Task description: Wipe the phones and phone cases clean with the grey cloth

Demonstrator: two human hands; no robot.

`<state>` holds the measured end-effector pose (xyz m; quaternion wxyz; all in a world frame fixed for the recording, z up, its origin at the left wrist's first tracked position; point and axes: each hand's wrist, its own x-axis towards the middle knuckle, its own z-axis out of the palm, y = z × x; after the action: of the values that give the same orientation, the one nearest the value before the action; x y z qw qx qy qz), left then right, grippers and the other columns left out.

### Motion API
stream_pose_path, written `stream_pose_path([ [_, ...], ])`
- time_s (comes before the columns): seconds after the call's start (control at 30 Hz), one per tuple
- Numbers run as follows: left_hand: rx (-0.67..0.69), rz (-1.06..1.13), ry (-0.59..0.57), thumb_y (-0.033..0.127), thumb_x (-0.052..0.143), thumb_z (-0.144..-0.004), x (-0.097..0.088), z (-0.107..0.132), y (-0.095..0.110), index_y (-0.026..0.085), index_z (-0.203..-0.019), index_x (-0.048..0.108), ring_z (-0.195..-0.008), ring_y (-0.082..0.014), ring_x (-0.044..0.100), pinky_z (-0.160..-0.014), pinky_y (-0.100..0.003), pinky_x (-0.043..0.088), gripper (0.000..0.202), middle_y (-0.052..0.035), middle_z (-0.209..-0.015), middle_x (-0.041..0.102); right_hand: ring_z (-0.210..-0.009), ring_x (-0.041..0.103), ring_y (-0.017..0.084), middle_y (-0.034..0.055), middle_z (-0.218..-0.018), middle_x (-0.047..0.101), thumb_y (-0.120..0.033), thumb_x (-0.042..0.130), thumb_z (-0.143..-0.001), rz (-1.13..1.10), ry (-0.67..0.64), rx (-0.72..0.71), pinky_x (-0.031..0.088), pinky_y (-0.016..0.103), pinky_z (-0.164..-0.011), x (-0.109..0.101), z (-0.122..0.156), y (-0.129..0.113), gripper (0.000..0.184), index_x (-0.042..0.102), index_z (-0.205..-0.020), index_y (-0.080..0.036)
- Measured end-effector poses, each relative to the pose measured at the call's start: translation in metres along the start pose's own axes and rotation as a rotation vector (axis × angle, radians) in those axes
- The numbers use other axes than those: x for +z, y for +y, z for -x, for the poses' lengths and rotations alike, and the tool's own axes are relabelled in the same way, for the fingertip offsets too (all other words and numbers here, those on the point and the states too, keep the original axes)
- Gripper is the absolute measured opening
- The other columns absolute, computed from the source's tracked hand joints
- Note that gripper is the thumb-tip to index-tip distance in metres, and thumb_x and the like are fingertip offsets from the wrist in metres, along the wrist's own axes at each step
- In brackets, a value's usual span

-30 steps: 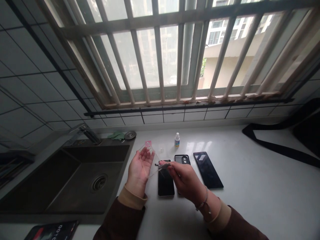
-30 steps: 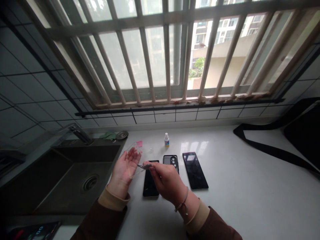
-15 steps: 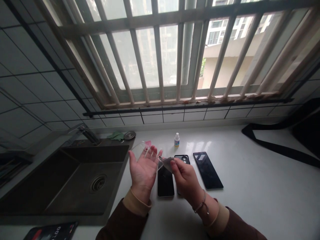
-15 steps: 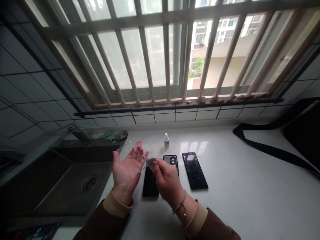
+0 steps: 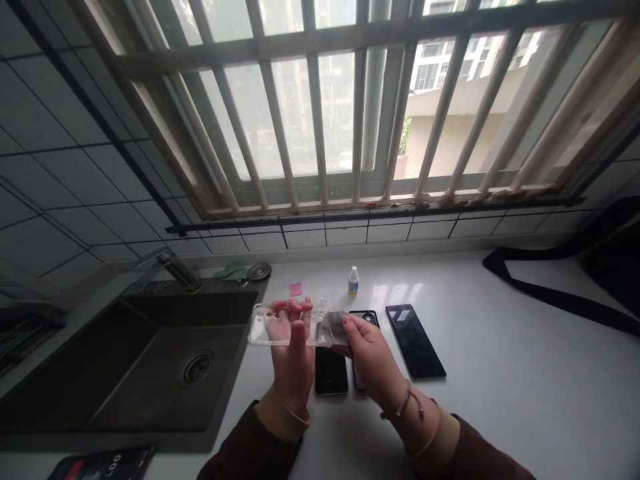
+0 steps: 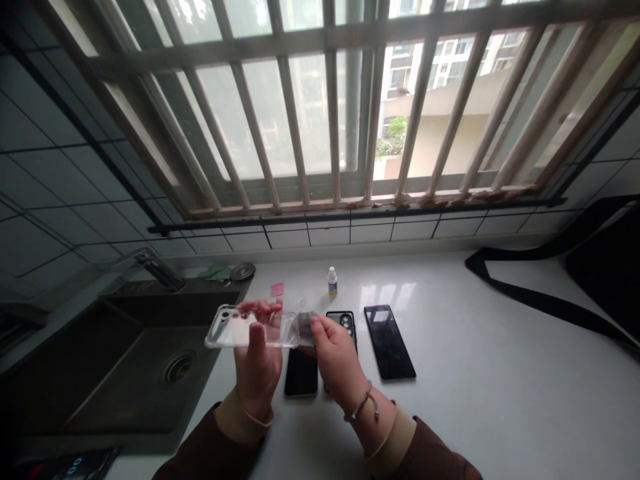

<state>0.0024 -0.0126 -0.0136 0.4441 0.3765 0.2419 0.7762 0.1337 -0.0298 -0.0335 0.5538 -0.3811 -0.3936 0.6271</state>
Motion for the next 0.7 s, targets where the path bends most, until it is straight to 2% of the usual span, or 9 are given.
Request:
stream_pose_path([
  [0.13, 0.108, -0.086, 0.058, 0.05, 0.085, -0.086, -0.005, -0.009, 0.002, 0.028, -0.115, 0.057, -0.111, -0.0195, 0.061, -0.12, -0.046, 0.042, 0.046, -0.0017, -0.109, 0.054, -0.088, 0.075, 0.024, 0.0067, -0.096, 0.078, -0.067, 0.069, -0.093, 0.019, -0.09, -0.009, 0.065, 0.038, -0.081, 0.003, 0.005, -0.003, 0.049, 0.081, -0.101, -0.021],
  [0.3, 0.107, -0.094, 0.232, 0.043, 0.09, -0.082, -0.01, -0.023, 0.0, 0.028, -0.111, 0.058, -0.104, -0.0156, 0.063, -0.118, -0.044, 0.044, 0.046, 0.0005, -0.107, 0.057, -0.089, 0.076, 0.024, 0.0077, -0.096, 0.078, -0.066, 0.07, -0.094, 0.022, -0.136, 0.01, 0.066, 0.039, -0.081, 0.003, 0.01, -0.003, 0.049, 0.081, -0.103, -0.019],
  [0.4, -0.057, -0.027, 0.306, 0.048, 0.088, -0.083, -0.01, -0.027, -0.002, 0.027, -0.111, 0.06, -0.096, -0.0148, 0.066, -0.112, -0.045, 0.05, 0.046, 0.0014, -0.102, 0.06, -0.09, 0.076, 0.024, 0.0075, -0.095, 0.078, -0.064, 0.068, -0.096, 0.035, -0.108, 0.005, 0.066, 0.039, -0.08, 0.002, 0.009, -0.002, 0.047, 0.08, -0.103, -0.019],
  [0.47, -0.267, 0.047, 0.298, 0.065, 0.079, -0.086, -0.008, -0.028, 0.0, 0.023, -0.11, 0.063, -0.089, -0.0167, 0.067, -0.102, -0.044, 0.057, 0.051, -0.0006, -0.096, 0.062, -0.09, 0.076, 0.025, 0.008, -0.097, 0.079, -0.064, 0.067, -0.096, 0.012, -0.001, -0.023, 0.066, 0.038, -0.079, -0.002, 0.005, -0.002, 0.048, 0.079, -0.105, -0.019],
  [0.53, -0.513, 0.108, 0.226, 0.079, 0.062, -0.089, -0.005, -0.027, 0.006, 0.018, -0.11, 0.067, -0.08, -0.0179, 0.067, -0.088, -0.042, 0.063, 0.065, -0.0046, -0.094, 0.064, -0.094, 0.076, 0.026, 0.009, -0.104, 0.08, -0.064, 0.065, -0.097, -0.011, 0.151, -0.104, 0.065, 0.038, -0.081, -0.009, 0.0, -0.004, 0.048, 0.078, -0.107, -0.019],
  [0.57, -0.623, 0.117, 0.161, 0.081, 0.057, -0.091, -0.003, -0.026, 0.01, 0.015, -0.113, 0.068, -0.076, -0.0179, 0.066, -0.082, -0.041, 0.064, 0.07, -0.0066, -0.094, 0.065, -0.095, 0.076, 0.026, 0.0092, -0.107, 0.08, -0.064, 0.064, -0.098, -0.004, 0.229, -0.158, 0.064, 0.038, -0.083, -0.013, -0.003, -0.006, 0.047, 0.078, -0.107, -0.02],
  [0.63, -0.783, 0.102, -0.036, 0.077, 0.055, -0.095, 0.0, -0.021, 0.016, 0.013, -0.119, 0.069, -0.072, -0.0179, 0.065, -0.075, -0.039, 0.064, 0.07, -0.0091, -0.094, 0.067, -0.093, 0.074, 0.025, 0.009, -0.108, 0.08, -0.063, 0.06, -0.099, 0.067, 0.354, -0.245, 0.062, 0.037, -0.084, -0.021, -0.007, -0.011, 0.047, 0.077, -0.107, -0.02],
  [0.7, -0.904, 0.079, -0.286, 0.073, 0.056, -0.096, 0.002, -0.015, 0.021, 0.012, -0.124, 0.069, -0.072, -0.0191, 0.065, -0.073, -0.039, 0.064, 0.068, -0.0108, -0.095, 0.067, -0.087, 0.072, 0.023, 0.0078, -0.1, 0.079, -0.063, 0.057, -0.101, 0.214, 0.425, -0.283, 0.059, 0.035, -0.079, -0.026, -0.008, -0.017, 0.047, 0.077, -0.103, -0.02],
])
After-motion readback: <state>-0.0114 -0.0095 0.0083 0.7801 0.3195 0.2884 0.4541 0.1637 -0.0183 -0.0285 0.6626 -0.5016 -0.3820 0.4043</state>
